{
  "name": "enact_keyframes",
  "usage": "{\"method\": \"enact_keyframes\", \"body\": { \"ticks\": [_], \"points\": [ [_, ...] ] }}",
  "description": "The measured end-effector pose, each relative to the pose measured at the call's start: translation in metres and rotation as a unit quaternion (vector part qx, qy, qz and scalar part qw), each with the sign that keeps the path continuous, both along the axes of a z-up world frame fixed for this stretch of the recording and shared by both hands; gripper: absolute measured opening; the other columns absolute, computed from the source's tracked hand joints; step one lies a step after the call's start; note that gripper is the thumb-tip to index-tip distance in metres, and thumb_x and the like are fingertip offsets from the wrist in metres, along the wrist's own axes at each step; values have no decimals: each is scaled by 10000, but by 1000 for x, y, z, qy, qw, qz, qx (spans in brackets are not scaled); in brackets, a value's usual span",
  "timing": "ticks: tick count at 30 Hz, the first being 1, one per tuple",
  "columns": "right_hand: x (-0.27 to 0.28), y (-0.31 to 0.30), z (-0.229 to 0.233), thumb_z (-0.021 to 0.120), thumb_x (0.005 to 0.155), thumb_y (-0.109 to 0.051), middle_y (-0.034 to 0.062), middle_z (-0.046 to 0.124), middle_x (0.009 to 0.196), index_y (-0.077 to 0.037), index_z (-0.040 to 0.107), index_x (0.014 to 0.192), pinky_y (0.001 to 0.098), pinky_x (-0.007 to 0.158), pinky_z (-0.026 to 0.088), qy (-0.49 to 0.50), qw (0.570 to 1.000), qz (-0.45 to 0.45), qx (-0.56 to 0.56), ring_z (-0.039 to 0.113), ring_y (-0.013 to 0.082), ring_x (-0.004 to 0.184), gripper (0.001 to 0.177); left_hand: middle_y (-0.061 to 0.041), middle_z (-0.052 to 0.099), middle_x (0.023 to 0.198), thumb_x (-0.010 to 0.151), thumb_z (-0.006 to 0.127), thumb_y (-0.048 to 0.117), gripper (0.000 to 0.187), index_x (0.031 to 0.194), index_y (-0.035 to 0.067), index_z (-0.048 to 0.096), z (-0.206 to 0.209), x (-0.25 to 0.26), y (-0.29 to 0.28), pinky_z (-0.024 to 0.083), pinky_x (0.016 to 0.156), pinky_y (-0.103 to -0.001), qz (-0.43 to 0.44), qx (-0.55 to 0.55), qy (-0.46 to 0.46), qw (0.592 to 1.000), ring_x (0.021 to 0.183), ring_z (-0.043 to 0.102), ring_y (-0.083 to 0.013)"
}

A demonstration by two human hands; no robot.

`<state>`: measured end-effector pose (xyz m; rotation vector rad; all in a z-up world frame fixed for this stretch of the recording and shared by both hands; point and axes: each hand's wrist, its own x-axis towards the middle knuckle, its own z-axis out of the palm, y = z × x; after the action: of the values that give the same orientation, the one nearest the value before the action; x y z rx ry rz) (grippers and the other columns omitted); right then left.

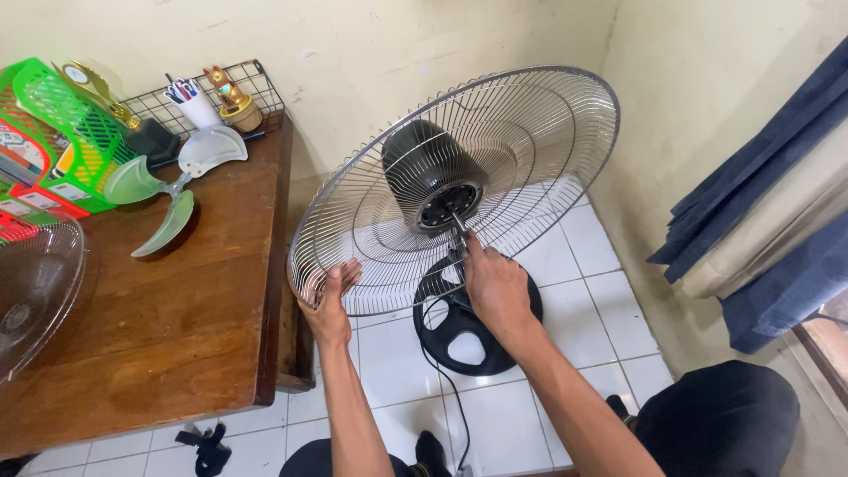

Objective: The person reassembles an electric fan by first tightening the rear cage with a screwdriver, then attaching the fan blades to the motor hub, and finally placing the front cage over the blades.

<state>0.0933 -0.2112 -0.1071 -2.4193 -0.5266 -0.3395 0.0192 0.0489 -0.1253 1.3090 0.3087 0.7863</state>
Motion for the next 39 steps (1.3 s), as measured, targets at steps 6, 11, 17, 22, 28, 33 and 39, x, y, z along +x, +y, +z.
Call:
{"method": "enact_keyframes", "body": {
  "ticks": [6, 11, 17, 22, 28, 33, 39],
  "points": [
    [27, -13, -10, 532, 1033, -189, -46, 515, 751, -95, 544, 1500, 181, 394, 270, 514, 655, 84, 548, 391, 28, 522, 476, -271, 670, 1186, 918, 748, 270, 786, 1518, -10, 324, 2, -1, -1, 656, 843, -459, 5, 10, -17, 1000, 963, 745, -349],
    [34, -23, -1, 440, 1033, -208, -39, 402, 695, -178, 466, 1511, 180, 359, 189, 600, 540, 110, 581, 270, 35, 487, 480, -269, 669, 1203, 917, 751, 267, 827, 1553, 10, 289, 1, 1, 0, 658, 842, -460, -1, 16, -21, 1000, 962, 749, -355],
    [32, -7, -13, 505, 1066, -248, 41, 482, 664, -114, 538, 1493, 284, 465, 366, 353, 871, 71, 335, 419, 114, 531, 449, -263, 686, 1177, 938, 738, 270, 676, 1447, -56, 436, -4, 1, 2, 660, 857, -451, -2, 22, -15, 1000, 983, 755, -338],
    [27, -7, -11, 547, 1071, -222, 203, 694, 812, -64, 624, 1407, 409, 673, 540, 92, 971, 75, 206, 692, 318, 722, 379, -270, 728, 1072, 944, 729, 268, 554, 1320, -93, 541, -7, 1, 1, 657, 845, -445, -5, 11, -1, 1000, 940, 768, -340],
    [12, -6, 14, 529, 968, -137, 217, 691, 787, -102, 609, 1380, 512, 543, 522, 26, 997, 25, -61, 671, 402, 607, 422, -278, 709, 1101, 923, 738, 282, 664, 1410, -75, 461, 0, 1, -1, 661, 827, -453, 10, 23, 9, 1000, 932, 765, -348],
    [17, -8, 7, 541, 1037, -224, 256, 704, 720, -99, 605, 1388, 480, 620, 521, 146, 985, 41, 78, 672, 389, 612, 378, -286, 700, 1095, 887, 775, 283, 796, 1493, -18, 356, 11, 2, -7, 675, 769, -463, 30, 14, -37, 999, 866, 765, -351],
    [31, -7, -15, 579, 1097, -222, 105, 711, 769, -66, 598, 1451, 332, 585, 518, 134, 948, 95, 274, 642, 167, 631, 387, -291, 710, 1082, 924, 818, 248, 620, 1345, -126, 557, 16, 10, 1, 642, 756, -485, 38, 32, -61, 997, 838, 769, -345]
  ]
}}
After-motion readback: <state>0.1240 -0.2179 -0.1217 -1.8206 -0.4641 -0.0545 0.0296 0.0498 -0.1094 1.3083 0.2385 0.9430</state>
